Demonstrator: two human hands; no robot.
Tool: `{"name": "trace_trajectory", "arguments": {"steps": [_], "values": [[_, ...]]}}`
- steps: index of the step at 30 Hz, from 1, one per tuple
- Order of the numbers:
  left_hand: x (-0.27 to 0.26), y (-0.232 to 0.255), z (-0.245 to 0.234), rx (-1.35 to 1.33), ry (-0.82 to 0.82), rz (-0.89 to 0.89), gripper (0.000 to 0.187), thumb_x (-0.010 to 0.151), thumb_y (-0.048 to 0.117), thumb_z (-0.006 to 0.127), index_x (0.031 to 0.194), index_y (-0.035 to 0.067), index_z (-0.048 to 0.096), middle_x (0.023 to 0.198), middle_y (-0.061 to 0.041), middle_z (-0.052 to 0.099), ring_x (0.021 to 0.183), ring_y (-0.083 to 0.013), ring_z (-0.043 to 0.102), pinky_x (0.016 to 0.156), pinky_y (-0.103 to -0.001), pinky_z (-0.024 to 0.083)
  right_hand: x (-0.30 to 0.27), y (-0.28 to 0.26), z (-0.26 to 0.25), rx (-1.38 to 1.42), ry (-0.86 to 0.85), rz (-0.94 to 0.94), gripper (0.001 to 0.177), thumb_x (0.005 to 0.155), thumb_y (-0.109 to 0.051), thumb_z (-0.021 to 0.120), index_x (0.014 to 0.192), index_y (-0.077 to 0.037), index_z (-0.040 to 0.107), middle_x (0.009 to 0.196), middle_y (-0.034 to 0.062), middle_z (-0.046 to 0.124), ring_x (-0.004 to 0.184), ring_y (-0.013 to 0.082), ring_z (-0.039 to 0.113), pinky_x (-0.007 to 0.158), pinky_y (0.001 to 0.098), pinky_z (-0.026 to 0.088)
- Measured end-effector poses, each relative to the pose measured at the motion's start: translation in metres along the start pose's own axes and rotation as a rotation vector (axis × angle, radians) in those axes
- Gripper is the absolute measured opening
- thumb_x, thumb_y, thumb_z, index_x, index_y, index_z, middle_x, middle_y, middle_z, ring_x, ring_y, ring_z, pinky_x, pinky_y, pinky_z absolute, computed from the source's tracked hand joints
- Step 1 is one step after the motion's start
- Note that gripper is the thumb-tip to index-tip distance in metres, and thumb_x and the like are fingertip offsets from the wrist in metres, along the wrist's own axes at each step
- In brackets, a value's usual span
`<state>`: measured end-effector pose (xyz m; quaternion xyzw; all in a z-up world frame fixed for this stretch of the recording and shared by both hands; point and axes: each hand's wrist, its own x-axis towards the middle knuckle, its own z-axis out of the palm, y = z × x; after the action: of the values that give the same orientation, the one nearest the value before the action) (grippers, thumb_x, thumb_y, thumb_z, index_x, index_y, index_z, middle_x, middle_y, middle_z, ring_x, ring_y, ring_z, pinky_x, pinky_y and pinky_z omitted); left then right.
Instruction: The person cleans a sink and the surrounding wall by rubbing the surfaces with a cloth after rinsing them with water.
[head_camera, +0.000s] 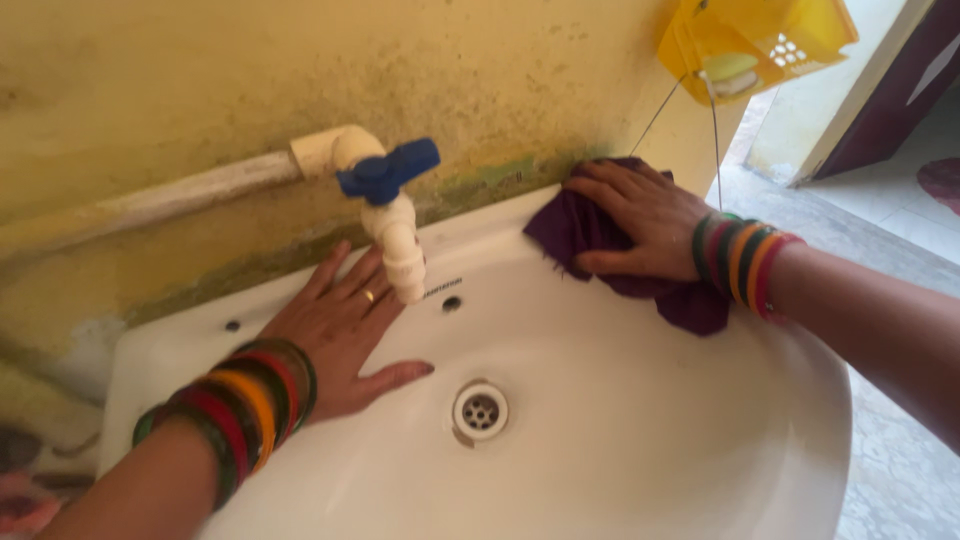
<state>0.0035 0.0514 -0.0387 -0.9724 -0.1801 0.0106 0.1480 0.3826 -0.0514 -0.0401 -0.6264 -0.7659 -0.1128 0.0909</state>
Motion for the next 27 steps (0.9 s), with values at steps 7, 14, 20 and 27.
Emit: {"name": "trace_trajectory", "arguments": {"steps": [7, 14, 20, 27], "values": [[-0.003, 0.003, -0.008, 0.081, -0.087, -0.020, 0.093, 0.093, 0.073, 0.033, 0.155, 0.004, 0.026, 0.166, -0.020, 0.019, 0.157, -0.0334, 0.003, 0.120, -0.049, -0.003, -0.023, -0.001, -0.006, -0.036, -0.103, 0.018, 0.093, 0.084, -0.064, 0.061, 0.159, -0.019, 0.027, 0.165, 0.0178, 0.023, 0.149, 0.0394, 0.025, 0.119, 0.0502, 0.022], [-0.006, 0.005, -0.008, 0.059, 0.010, 0.011, 0.094, 0.093, 0.073, 0.032, 0.157, 0.003, 0.024, 0.167, -0.018, 0.016, 0.157, -0.0306, -0.001, 0.119, -0.049, -0.002, -0.105, -0.006, -0.014, -0.073, -0.214, 0.103, 0.093, 0.080, -0.056, 0.057, 0.163, -0.028, 0.024, 0.171, 0.0099, 0.019, 0.148, 0.0316, 0.024, 0.117, 0.0473, 0.022], [-0.007, 0.005, -0.005, 0.048, 0.042, 0.009, 0.094, 0.093, 0.072, 0.031, 0.159, 0.006, 0.020, 0.170, -0.016, 0.009, 0.157, -0.0281, -0.004, 0.119, -0.048, -0.003, -0.179, -0.016, -0.015, -0.063, -0.137, -0.056, 0.057, 0.095, -0.046, 0.040, 0.150, -0.031, 0.049, 0.164, 0.0041, 0.032, 0.153, 0.0250, 0.022, 0.117, 0.0507, 0.014], [-0.005, 0.004, -0.005, 0.032, 0.055, 0.012, 0.091, 0.095, 0.071, 0.027, 0.160, 0.007, 0.018, 0.170, -0.014, 0.007, 0.156, -0.0279, -0.005, 0.119, -0.048, -0.004, -0.199, -0.104, -0.021, 0.272, -0.325, 0.021, 0.046, 0.104, -0.043, 0.040, 0.133, -0.020, 0.066, 0.140, -0.0020, 0.071, 0.132, 0.0181, 0.063, 0.106, 0.0392, 0.045]]}}
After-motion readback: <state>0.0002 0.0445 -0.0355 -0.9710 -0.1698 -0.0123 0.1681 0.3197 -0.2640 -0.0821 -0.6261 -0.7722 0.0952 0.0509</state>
